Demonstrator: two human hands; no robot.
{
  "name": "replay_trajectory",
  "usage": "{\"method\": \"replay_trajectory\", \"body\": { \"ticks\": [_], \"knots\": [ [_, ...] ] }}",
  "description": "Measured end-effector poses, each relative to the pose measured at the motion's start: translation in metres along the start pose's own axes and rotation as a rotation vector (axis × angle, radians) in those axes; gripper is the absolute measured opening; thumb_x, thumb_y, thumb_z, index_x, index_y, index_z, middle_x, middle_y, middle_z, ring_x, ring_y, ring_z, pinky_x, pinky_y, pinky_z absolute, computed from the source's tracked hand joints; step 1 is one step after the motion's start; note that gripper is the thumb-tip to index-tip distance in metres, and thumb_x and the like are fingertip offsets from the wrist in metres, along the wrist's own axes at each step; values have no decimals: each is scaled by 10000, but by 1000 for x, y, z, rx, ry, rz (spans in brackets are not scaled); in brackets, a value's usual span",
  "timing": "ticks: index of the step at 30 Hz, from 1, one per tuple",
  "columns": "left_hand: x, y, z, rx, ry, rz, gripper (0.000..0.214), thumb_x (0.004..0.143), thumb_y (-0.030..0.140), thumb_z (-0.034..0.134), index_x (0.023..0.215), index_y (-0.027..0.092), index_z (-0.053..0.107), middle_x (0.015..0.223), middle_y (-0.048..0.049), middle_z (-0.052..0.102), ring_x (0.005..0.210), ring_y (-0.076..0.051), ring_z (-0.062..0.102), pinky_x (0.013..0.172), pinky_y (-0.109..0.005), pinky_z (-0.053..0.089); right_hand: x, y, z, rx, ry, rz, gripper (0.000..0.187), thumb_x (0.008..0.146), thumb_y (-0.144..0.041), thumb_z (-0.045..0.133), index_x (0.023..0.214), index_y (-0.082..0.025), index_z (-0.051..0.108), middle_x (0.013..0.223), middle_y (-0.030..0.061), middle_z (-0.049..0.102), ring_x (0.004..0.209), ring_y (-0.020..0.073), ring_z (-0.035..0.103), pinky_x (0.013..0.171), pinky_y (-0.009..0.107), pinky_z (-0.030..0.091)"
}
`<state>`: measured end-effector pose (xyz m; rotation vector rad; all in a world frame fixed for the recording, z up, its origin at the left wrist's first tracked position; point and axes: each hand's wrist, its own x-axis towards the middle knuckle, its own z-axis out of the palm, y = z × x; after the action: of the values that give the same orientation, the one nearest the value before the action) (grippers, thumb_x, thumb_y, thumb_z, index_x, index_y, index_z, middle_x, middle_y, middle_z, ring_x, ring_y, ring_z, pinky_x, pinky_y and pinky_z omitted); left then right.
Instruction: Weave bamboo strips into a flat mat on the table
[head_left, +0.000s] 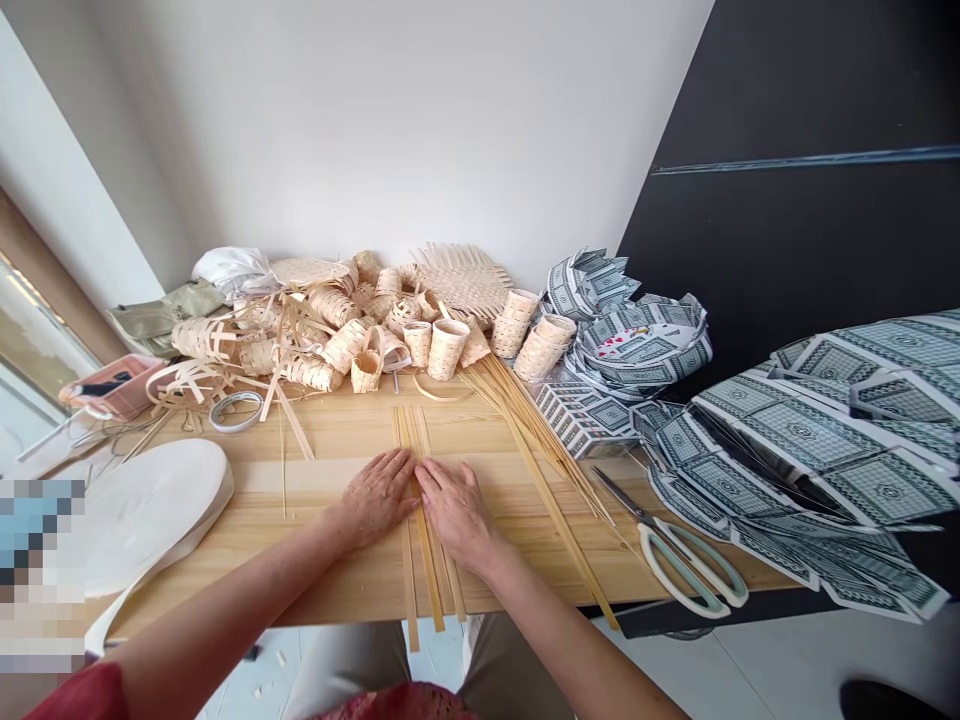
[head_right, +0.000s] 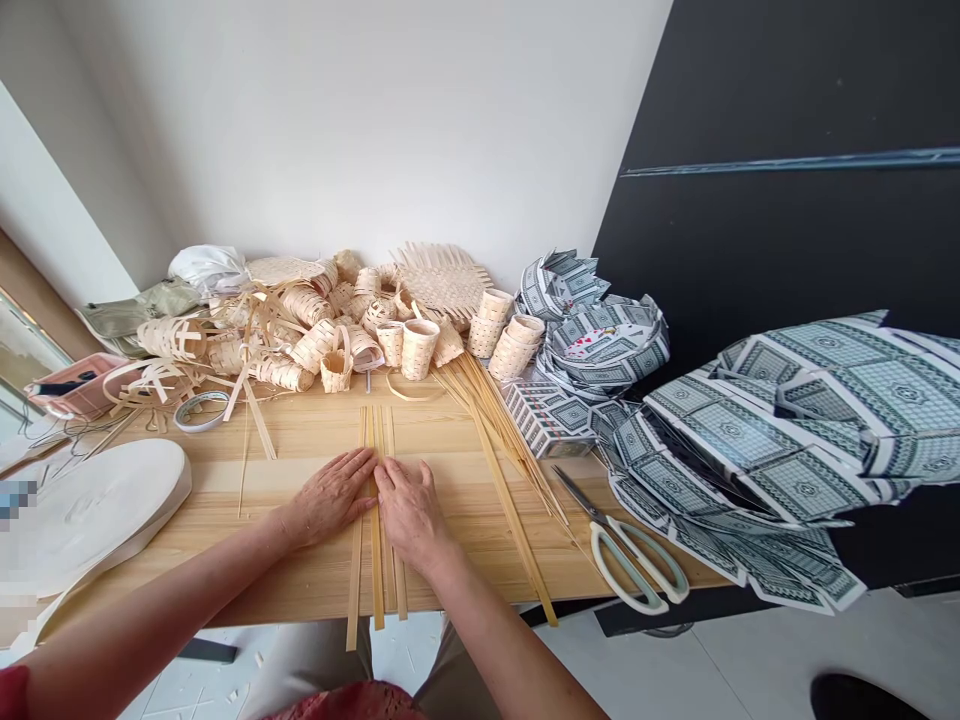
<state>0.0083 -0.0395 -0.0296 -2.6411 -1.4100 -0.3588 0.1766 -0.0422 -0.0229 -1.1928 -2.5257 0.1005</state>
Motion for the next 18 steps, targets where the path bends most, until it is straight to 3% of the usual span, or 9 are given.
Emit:
{"method": "replay_trajectory", "body": {
  "ticks": [18],
  "knots": [
    [0, 0, 0, 16, 9, 1, 543, 869, 476, 351, 1212, 68, 457, 1283, -178, 479, 1200, -270, 437, 997, -416, 376, 5, 3, -1, -5, 6, -29, 398, 865, -102, 367, 1261, -135, 395, 1230, 128, 510, 1150, 207, 430, 981, 459, 250]
  ]
}}
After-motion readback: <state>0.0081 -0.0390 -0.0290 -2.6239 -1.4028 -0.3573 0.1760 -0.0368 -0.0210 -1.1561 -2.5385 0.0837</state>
